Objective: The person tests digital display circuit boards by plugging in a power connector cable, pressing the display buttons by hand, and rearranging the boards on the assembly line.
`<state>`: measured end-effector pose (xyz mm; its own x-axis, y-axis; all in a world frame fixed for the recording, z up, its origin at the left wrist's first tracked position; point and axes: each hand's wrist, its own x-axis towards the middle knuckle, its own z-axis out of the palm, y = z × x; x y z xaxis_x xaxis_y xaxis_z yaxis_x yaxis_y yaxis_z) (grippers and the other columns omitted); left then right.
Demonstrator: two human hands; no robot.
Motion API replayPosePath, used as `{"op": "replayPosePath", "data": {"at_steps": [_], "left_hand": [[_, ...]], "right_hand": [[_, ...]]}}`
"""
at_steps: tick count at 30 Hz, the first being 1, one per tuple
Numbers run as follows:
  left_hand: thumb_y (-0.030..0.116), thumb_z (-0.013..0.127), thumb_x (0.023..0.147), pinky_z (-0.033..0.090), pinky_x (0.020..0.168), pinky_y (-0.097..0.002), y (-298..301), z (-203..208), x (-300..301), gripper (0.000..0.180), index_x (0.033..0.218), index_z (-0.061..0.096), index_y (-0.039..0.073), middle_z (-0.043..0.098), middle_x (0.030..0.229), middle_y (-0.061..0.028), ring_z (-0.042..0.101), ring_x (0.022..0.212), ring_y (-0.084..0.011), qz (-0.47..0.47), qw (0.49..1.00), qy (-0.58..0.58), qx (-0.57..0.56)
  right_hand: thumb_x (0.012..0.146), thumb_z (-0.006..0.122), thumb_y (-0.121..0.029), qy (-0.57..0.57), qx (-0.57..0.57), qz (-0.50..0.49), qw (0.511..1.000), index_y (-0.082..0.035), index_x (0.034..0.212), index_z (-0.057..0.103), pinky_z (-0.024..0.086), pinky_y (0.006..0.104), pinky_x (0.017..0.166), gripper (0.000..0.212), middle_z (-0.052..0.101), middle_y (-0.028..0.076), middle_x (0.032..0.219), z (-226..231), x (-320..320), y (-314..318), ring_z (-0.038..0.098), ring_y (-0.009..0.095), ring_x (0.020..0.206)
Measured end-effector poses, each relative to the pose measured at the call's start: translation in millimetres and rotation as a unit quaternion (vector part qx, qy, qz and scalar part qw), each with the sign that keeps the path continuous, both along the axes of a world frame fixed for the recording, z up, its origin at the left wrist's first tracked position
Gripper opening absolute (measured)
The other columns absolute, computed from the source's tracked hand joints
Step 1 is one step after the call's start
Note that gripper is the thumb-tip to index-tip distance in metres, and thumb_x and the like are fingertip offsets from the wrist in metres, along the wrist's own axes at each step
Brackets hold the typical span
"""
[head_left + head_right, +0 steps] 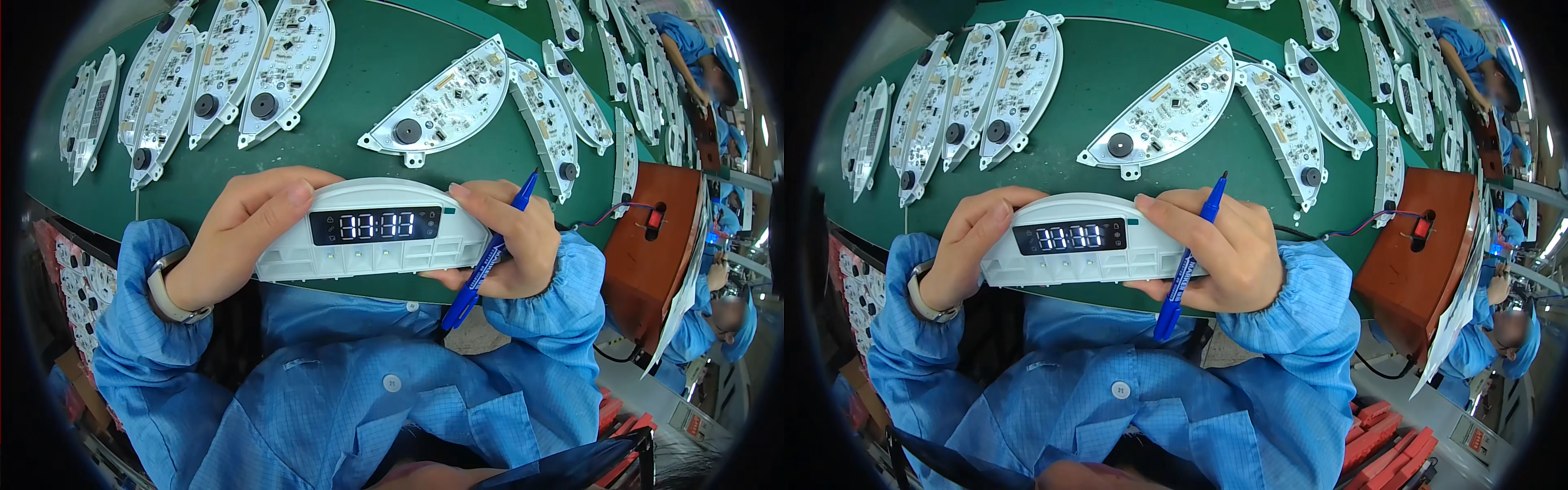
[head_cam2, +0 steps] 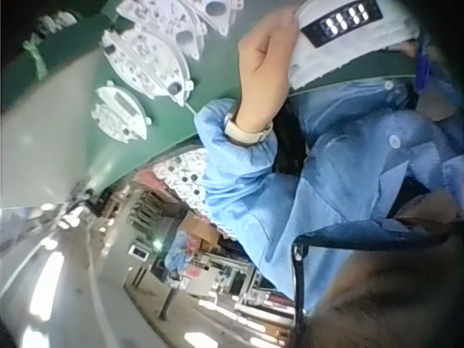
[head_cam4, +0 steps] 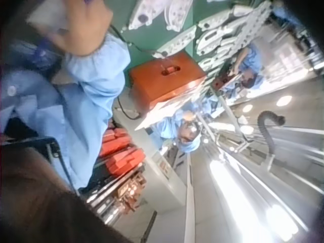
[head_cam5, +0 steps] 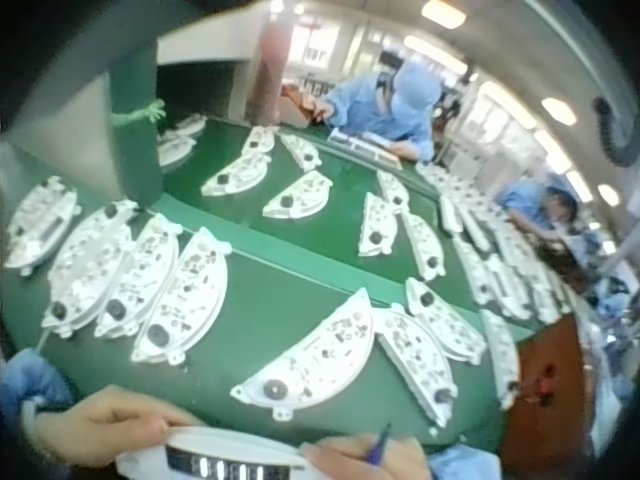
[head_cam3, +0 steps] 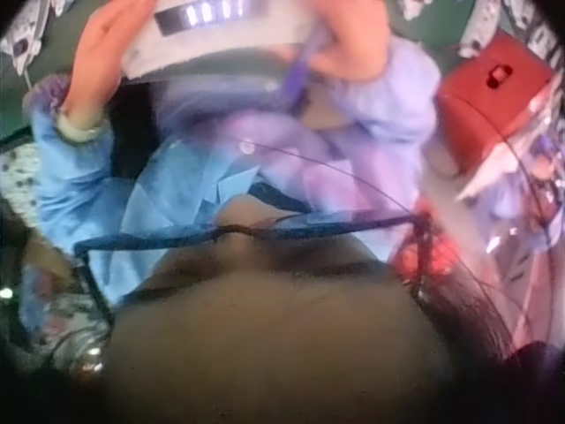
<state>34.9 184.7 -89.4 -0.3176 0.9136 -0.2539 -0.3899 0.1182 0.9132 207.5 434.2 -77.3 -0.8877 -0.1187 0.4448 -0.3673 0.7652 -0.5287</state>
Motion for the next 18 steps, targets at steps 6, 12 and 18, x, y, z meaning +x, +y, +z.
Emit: {"op": "replayPosePath", "data": {"at_steps": [6,12,18], "left_hand": [[0.030,0.048,0.110,0.054,0.084,-0.0251,-0.7,-1.0,-0.2,0.042,0.127,0.064,-0.005,0.073,0.108,-0.0092,0.067,0.095,-0.0100,0.004,1.000,0.004,0.000],[0.030,0.049,0.110,0.054,0.083,-0.0249,-1.0,-0.4,0.5,0.042,0.126,0.064,-0.006,0.073,0.108,-0.0093,0.067,0.095,-0.0098,0.008,1.000,0.008,0.001],[0.029,0.049,0.110,0.054,0.083,-0.0250,-0.6,-1.8,-0.2,0.042,0.126,0.064,-0.006,0.073,0.107,-0.0092,0.067,0.095,-0.0098,0.007,1.000,0.013,0.002]], "right_hand": [[0.071,0.092,-0.031,0.002,-0.004,-0.001,1.000,0.002,0.123,0.065,0.057,0.0352,0.062,0.067,0.071,0.017,0.102,-2.1,-0.5,-0.9,0.071,0.029,0.077],[0.071,0.092,-0.032,-0.004,-0.004,0.002,1.000,0.003,0.123,0.065,0.057,0.0357,0.063,0.068,0.071,0.018,0.102,-1.5,0.4,-0.5,0.071,0.029,0.079],[0.070,0.092,-0.032,-0.013,-0.005,0.000,1.000,0.003,0.123,0.065,0.058,0.0360,0.064,0.069,0.071,0.018,0.103,-1.1,0.6,-0.6,0.071,0.030,0.081]]}}
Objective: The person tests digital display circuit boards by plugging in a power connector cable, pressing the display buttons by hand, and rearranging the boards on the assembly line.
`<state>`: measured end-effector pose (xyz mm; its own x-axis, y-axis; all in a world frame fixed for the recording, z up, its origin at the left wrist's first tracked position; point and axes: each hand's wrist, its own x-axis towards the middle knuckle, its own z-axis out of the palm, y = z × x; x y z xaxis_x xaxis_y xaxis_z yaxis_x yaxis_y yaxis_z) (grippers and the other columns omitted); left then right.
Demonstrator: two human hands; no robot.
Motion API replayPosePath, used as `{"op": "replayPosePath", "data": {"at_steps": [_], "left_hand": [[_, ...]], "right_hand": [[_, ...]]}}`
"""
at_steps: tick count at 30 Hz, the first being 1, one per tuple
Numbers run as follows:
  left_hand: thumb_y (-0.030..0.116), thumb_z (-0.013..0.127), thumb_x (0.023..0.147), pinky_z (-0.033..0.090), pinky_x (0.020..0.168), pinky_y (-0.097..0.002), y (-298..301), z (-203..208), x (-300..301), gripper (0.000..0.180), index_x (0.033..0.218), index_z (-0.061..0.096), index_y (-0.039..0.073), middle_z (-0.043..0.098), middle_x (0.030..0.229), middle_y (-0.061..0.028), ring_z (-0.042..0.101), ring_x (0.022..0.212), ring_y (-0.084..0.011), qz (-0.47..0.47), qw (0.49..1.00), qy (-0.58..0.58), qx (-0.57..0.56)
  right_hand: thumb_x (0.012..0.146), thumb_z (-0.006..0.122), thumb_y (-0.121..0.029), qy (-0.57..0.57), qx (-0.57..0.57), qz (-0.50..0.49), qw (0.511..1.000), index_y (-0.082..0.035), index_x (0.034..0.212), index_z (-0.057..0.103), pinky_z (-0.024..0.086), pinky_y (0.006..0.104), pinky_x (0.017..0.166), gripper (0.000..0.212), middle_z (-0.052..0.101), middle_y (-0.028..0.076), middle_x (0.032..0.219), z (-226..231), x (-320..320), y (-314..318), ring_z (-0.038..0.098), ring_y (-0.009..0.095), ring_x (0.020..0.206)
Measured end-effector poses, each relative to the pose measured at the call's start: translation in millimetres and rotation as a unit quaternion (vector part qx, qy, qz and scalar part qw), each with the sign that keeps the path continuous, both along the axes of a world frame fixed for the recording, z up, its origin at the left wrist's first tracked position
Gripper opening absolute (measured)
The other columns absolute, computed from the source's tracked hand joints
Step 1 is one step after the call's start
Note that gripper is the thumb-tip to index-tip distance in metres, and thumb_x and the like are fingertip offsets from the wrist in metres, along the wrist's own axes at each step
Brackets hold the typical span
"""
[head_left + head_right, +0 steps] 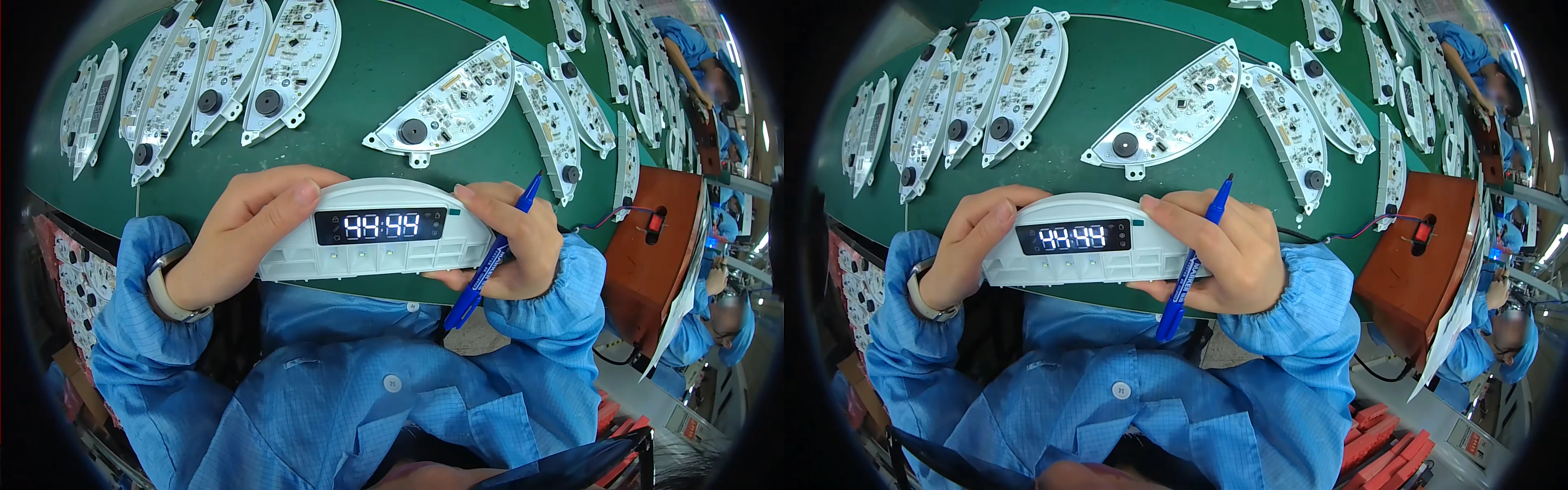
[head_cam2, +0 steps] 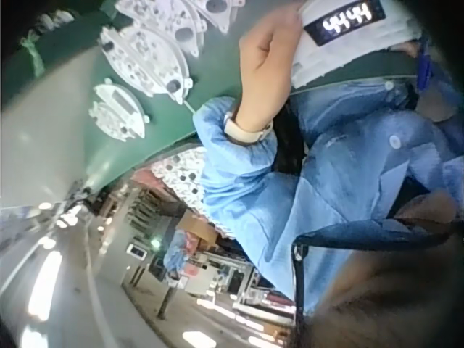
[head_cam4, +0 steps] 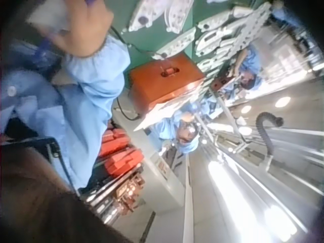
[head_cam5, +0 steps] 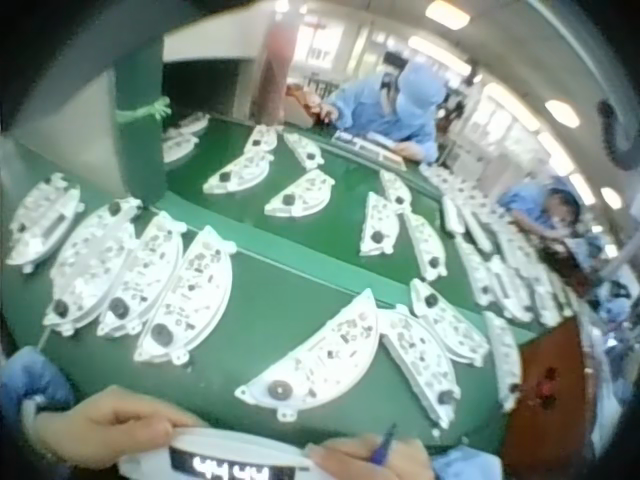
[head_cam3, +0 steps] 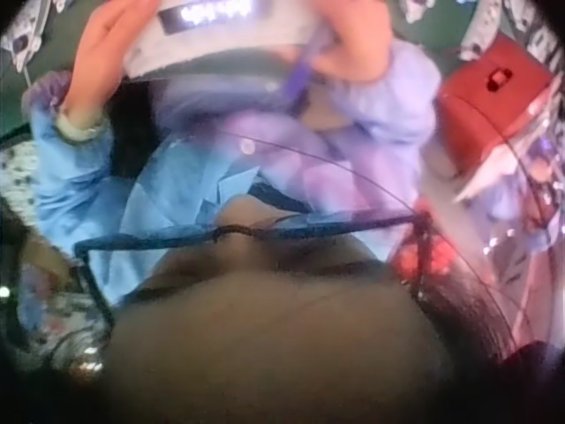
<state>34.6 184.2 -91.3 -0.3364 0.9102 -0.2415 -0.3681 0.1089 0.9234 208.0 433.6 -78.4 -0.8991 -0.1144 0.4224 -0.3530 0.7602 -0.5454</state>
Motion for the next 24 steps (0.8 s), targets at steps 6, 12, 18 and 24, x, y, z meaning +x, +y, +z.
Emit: {"op": "replayPosePath", "data": {"at_steps": [6,12,18,24], "left_hand": [[0.029,0.049,0.110,0.054,0.083,-0.0252,0.0,-0.4,-0.3,0.042,0.126,0.064,-0.006,0.073,0.107,-0.0090,0.066,0.095,-0.0096,0.001,1.000,-0.003,-0.007],[0.030,0.049,0.109,0.054,0.083,-0.0253,0.4,1.4,-0.3,0.042,0.127,0.064,-0.005,0.073,0.108,-0.0090,0.066,0.095,-0.0100,-0.001,1.000,0.003,-0.006],[0.031,0.049,0.109,0.053,0.084,-0.0251,0.8,1.1,-1.1,0.042,0.127,0.064,-0.005,0.073,0.107,-0.0085,0.066,0.095,-0.0097,-0.004,1.000,-0.002,-0.008],[0.031,0.050,0.109,0.053,0.083,-0.0245,1.1,-0.2,-1.4,0.042,0.127,0.064,-0.004,0.072,0.107,-0.0076,0.066,0.095,-0.0091,-0.004,1.000,0.003,-0.012]], "right_hand": [[0.070,0.093,-0.031,0.000,0.000,0.003,1.000,0.003,0.123,0.065,0.058,0.0363,0.065,0.069,0.071,0.017,0.103,0.8,-0.8,0.2,0.072,0.030,0.081],[0.070,0.093,-0.031,-0.005,0.000,0.000,1.000,0.003,0.123,0.065,0.058,0.0362,0.065,0.069,0.071,0.018,0.103,1.1,-0.3,0.0,0.072,0.030,0.081],[0.070,0.093,-0.032,0.004,0.003,0.001,1.000,0.002,0.123,0.065,0.058,0.0361,0.065,0.070,0.071,0.018,0.103,-1.5,-1.2,0.3,0.072,0.030,0.080],[0.070,0.093,-0.033,0.002,0.004,0.001,1.000,0.002,0.124,0.065,0.058,0.0361,0.064,0.070,0.071,0.018,0.102,-0.8,-1.2,0.7,0.071,0.030,0.079]]}}
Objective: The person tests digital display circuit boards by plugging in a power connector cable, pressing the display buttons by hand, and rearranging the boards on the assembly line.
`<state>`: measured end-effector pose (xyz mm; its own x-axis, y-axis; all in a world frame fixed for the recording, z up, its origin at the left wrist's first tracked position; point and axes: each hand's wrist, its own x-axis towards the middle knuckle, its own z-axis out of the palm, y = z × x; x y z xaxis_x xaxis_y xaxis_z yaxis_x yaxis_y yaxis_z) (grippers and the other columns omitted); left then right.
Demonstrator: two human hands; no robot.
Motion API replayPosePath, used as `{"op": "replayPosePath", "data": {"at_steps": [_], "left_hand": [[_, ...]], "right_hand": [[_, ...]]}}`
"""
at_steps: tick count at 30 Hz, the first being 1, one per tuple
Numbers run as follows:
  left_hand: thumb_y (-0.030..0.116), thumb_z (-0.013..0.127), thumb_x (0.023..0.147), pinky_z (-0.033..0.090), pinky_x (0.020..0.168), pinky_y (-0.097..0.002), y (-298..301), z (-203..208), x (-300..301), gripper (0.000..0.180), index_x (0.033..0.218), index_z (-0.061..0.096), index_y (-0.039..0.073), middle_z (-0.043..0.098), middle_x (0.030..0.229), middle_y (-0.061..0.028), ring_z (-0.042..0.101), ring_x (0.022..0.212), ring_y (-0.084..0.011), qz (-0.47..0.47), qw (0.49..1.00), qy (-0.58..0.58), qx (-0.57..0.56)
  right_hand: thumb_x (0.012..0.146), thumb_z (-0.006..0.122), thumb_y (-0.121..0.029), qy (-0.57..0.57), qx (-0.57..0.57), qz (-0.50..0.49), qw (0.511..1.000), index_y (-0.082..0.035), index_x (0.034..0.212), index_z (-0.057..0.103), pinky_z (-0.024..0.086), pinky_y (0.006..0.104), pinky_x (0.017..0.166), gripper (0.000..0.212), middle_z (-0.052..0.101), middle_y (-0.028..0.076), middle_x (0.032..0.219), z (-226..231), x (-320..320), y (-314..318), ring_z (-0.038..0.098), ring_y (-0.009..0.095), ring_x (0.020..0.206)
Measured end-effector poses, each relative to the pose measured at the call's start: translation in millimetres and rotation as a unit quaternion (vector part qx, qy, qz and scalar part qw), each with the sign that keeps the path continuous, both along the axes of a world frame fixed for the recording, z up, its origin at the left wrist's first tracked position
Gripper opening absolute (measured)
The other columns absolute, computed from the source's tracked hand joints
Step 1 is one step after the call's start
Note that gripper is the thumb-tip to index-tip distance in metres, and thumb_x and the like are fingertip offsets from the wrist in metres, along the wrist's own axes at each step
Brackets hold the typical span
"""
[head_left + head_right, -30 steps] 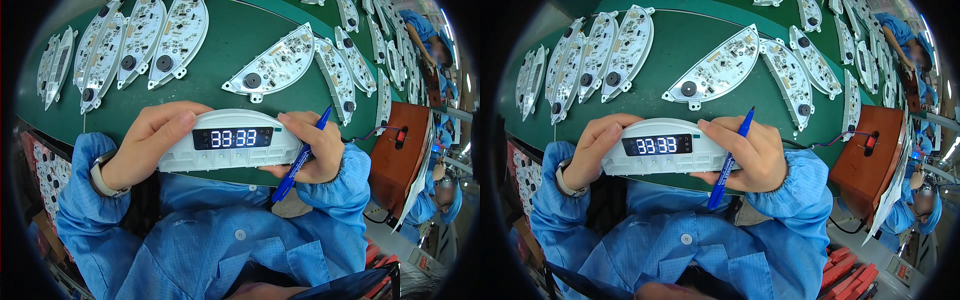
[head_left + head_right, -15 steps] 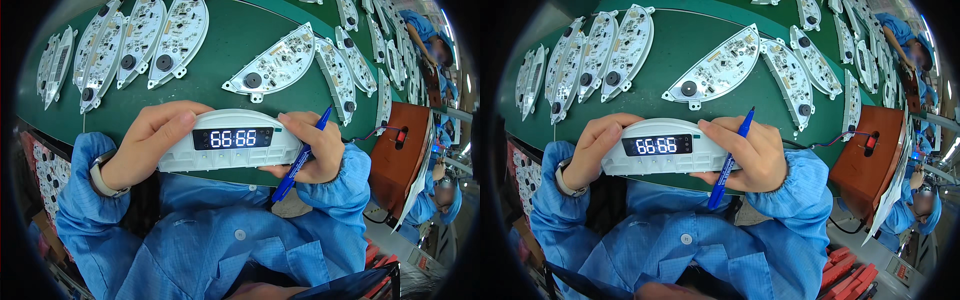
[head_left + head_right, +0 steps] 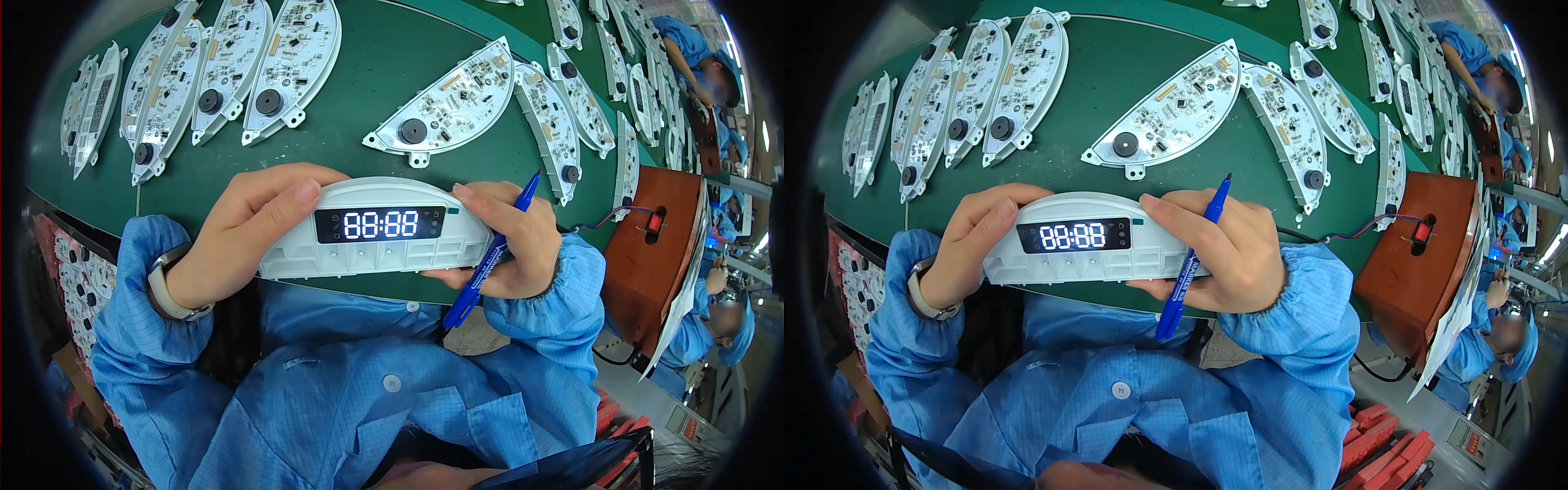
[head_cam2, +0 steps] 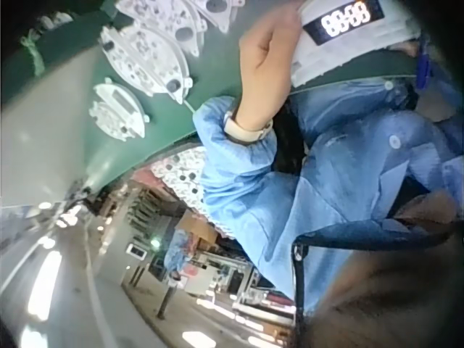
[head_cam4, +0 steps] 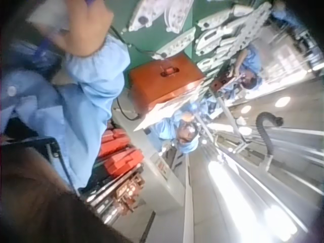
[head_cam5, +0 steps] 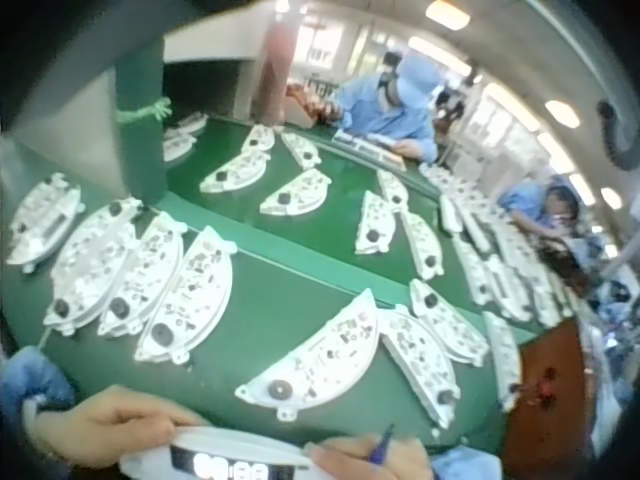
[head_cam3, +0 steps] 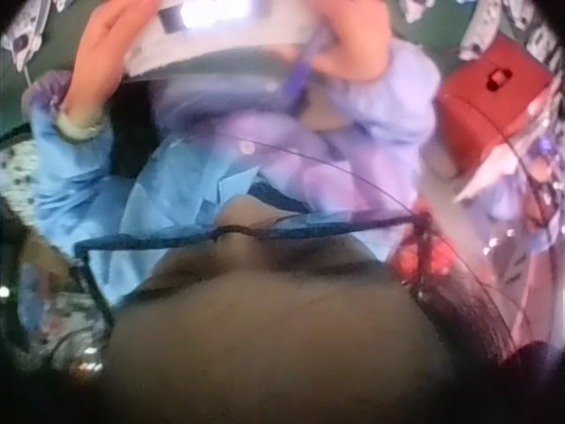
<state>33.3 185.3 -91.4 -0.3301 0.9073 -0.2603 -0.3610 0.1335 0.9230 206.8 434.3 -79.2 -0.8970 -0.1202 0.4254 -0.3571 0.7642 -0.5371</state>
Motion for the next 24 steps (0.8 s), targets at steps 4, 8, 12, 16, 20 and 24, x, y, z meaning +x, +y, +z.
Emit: {"op": "replayPosePath", "data": {"at_steps": [4,8,12,16,20,24], "left_hand": [[0.030,0.050,0.109,0.053,0.084,-0.0248,0,1,0,0.041,0.127,0.064,-0.004,0.072,0.108,-0.0075,0.066,0.096,-0.0093,0.001,1.000,-0.012,-0.003],[0.029,0.049,0.109,0.053,0.086,-0.0251,0,0,-1,0.040,0.127,0.064,-0.004,0.072,0.108,-0.0072,0.065,0.097,-0.0093,0.000,1.000,-0.007,-0.003],[0.027,0.050,0.109,0.053,0.086,-0.0255,0,-2,-1,0.039,0.127,0.064,-0.004,0.072,0.109,-0.0072,0.065,0.098,-0.0092,0.003,1.000,-0.002,0.007],[0.027,0.050,0.110,0.053,0.087,-0.0257,0,-4,-1,0.039,0.127,0.064,-0.005,0.072,0.110,-0.0075,0.065,0.099,-0.0093,0.009,1.000,0.013,0.000],[0.027,0.050,0.110,0.052,0.088,-0.0256,2,-8,-3,0.039,0.126,0.064,-0.005,0.072,0.110,-0.0076,0.064,0.099,-0.0093,0.011,0.999,0.031,0.013],[0.028,0.049,0.110,0.052,0.089,-0.0256,3,-11,-4,0.039,0.125,0.064,-0.005,0.071,0.109,-0.0075,0.064,0.099,-0.0092,0.015,0.999,0.046,0.018]], "right_hand": [[0.070,0.093,-0.033,-0.004,0.000,0.000,1.000,0.002,0.123,0.065,0.058,0.0361,0.064,0.070,0.071,0.018,0.102,0,0,1,0.071,0.030,0.079],[0.070,0.093,-0.033,-0.005,0.000,0.001,1.000,0.002,0.123,0.064,0.058,0.0361,0.064,0.070,0.071,0.018,0.102,-1,0,1,0.072,0.030,0.080],[0.070,0.093,-0.032,0.004,0.004,0.000,1.000,0.002,0.123,0.064,0.058,0.0361,0.064,0.070,0.071,0.018,0.103,-3,0,1,0.072,0.030,0.080],[0.069,0.094,-0.031,0.005,0.007,0.001,1.000,0.002,0.123,0.064,0.058,0.0359,0.064,0.070,0.071,0.017,0.105,-4,-1,1,0.072,0.030,0.081],[0.067,0.094,-0.031,0.019,0.019,-0.003,1.000,0.002,0.124,0.064,0.058,0.0357,0.065,0.072,0.071,0.016,0.105,-7,-2,1,0.072,0.029,0.081],[0.066,0.095,-0.031,0.028,0.020,-0.007,0.999,0.001,0.124,0.065,0.058,0.0354,0.065,0.073,0.072,0.015,0.105,-9,-4,0,0.072,0.028,0.081]]}}
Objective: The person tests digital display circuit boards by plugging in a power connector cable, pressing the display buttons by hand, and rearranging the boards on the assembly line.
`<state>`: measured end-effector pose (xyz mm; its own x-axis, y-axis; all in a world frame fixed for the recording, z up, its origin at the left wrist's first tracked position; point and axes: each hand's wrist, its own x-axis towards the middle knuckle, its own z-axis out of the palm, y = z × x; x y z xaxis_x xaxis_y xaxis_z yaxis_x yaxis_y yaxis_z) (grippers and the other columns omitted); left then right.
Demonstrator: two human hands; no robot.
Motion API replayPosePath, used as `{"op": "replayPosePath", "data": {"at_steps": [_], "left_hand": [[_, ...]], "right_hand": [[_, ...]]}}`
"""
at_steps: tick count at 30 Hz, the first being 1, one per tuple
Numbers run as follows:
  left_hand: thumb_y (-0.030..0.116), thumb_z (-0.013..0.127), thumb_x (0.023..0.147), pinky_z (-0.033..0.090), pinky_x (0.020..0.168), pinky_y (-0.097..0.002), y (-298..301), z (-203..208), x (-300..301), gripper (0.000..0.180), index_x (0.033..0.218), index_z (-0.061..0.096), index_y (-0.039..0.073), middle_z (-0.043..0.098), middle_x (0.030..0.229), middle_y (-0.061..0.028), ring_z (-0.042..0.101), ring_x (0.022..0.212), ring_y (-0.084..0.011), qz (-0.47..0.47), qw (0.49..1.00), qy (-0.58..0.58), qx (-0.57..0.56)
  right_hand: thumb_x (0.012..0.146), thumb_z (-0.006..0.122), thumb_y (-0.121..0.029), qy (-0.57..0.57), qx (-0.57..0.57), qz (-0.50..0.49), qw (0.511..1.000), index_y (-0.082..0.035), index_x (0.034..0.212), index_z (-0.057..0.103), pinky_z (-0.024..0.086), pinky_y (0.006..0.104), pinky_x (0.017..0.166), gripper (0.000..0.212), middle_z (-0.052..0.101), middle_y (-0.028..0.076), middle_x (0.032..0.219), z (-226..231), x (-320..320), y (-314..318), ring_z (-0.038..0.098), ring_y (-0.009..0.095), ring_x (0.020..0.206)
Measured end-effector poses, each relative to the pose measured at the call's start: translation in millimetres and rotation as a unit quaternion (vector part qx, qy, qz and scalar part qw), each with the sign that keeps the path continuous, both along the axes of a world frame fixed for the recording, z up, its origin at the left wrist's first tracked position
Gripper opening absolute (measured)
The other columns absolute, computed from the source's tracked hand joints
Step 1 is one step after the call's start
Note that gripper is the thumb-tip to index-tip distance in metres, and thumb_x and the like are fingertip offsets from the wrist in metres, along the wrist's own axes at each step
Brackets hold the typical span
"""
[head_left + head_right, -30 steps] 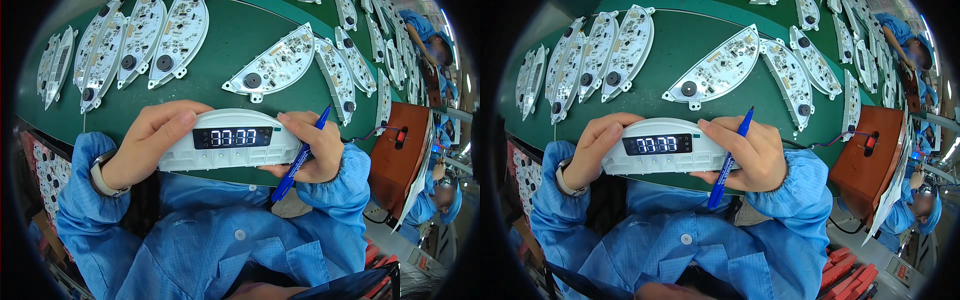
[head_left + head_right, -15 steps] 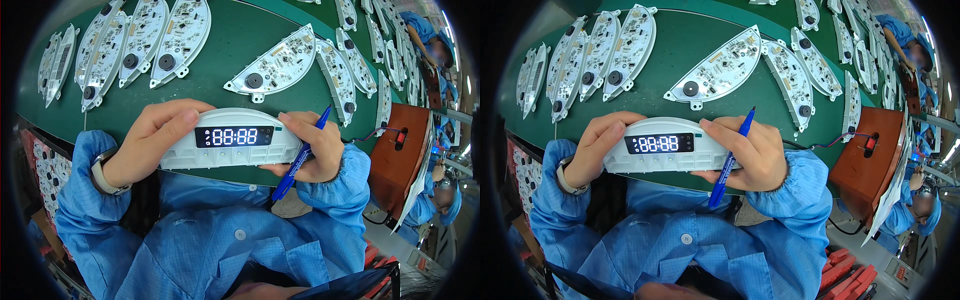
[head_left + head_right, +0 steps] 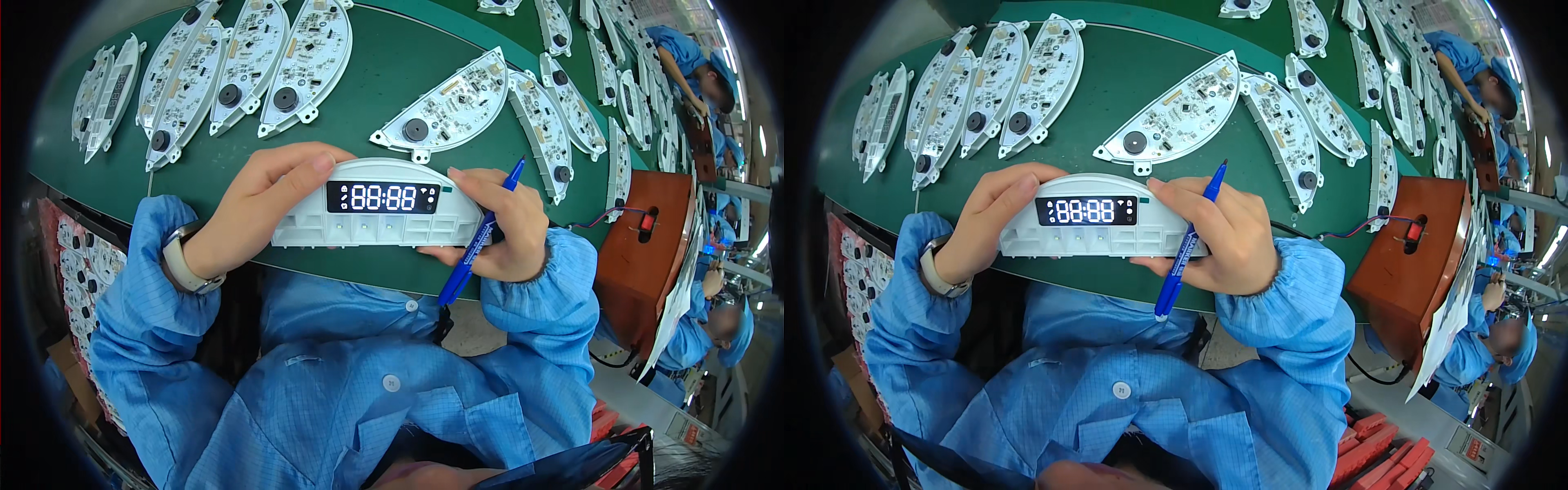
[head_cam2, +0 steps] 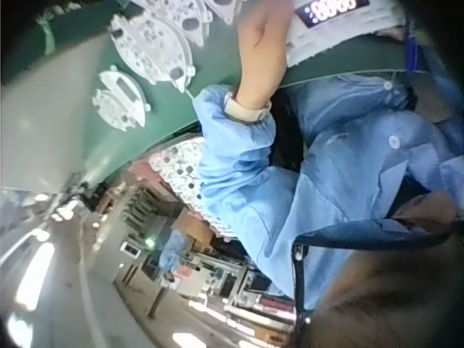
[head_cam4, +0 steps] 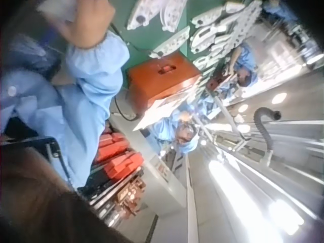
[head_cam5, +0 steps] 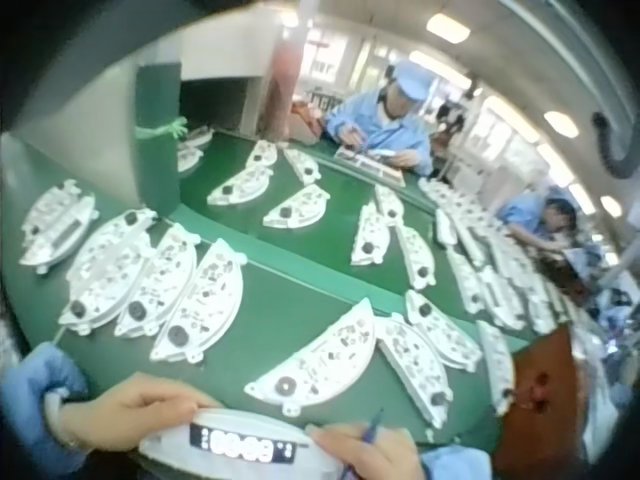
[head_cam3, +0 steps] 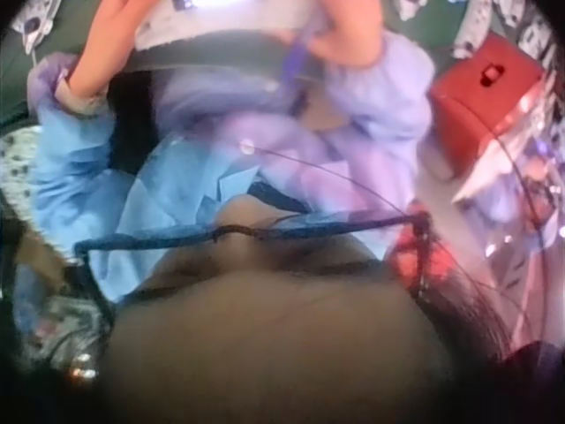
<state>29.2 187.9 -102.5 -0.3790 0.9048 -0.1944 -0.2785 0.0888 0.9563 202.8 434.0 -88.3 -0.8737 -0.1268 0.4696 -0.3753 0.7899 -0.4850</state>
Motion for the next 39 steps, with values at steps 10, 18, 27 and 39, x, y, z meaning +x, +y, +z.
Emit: {"op": "replayPosePath", "data": {"at_steps": [10,18,27,39], "left_hand": [[0.030,0.048,0.109,0.057,0.069,-0.0244,4,-1,1,0.040,0.125,0.064,-0.003,0.072,0.099,-0.0084,0.070,0.077,-0.0122,0.005,0.998,-0.060,-0.011],[0.031,0.050,0.109,0.057,0.067,-0.0246,5,-8,-1,0.040,0.125,0.064,-0.003,0.072,0.098,-0.0081,0.070,0.075,-0.0120,0.005,0.997,-0.079,0.014],[0.029,0.051,0.109,0.057,0.066,-0.0241,3,-11,-3,0.039,0.124,0.065,-0.004,0.072,0.097,-0.0085,0.070,0.075,-0.0115,0.012,0.998,-0.064,0.005],[0.024,0.051,0.106,0.056,0.081,-0.0270,2,-14,-6,0.039,0.123,0.065,-0.008,0.074,0.105,-0.0116,0.071,0.093,-0.0136,0.026,1.000,-0.001,0.013]], "right_hand": [[0.065,0.095,-0.027,0.001,0.008,-0.008,1.000,0.001,0.121,0.066,0.060,0.0371,0.070,0.069,0.072,0.016,0.104,4,-2,-2,0.073,0.031,0.084],[0.065,0.095,-0.027,0.007,0.005,-0.008,1.000,0.001,0.122,0.065,0.060,0.0370,0.071,0.071,0.073,0.016,0.105,1,-3,-3,0.073,0.031,0.086],[0.065,0.096,-0.027,0.004,0.004,-0.006,1.000,0.001,0.123,0.064,0.060,0.0367,0.072,0.072,0.073,0.016,0.106,3,-3,-4,0.074,0.030,0.087],[0.066,0.095,-0.032,0.012,0.004,0.001,1.000,0.000,0.124,0.063,0.060,0.0380,0.072,0.073,0.072,0.016,0.107,5,-2,-3,0.074,0.031,0.088]]}}
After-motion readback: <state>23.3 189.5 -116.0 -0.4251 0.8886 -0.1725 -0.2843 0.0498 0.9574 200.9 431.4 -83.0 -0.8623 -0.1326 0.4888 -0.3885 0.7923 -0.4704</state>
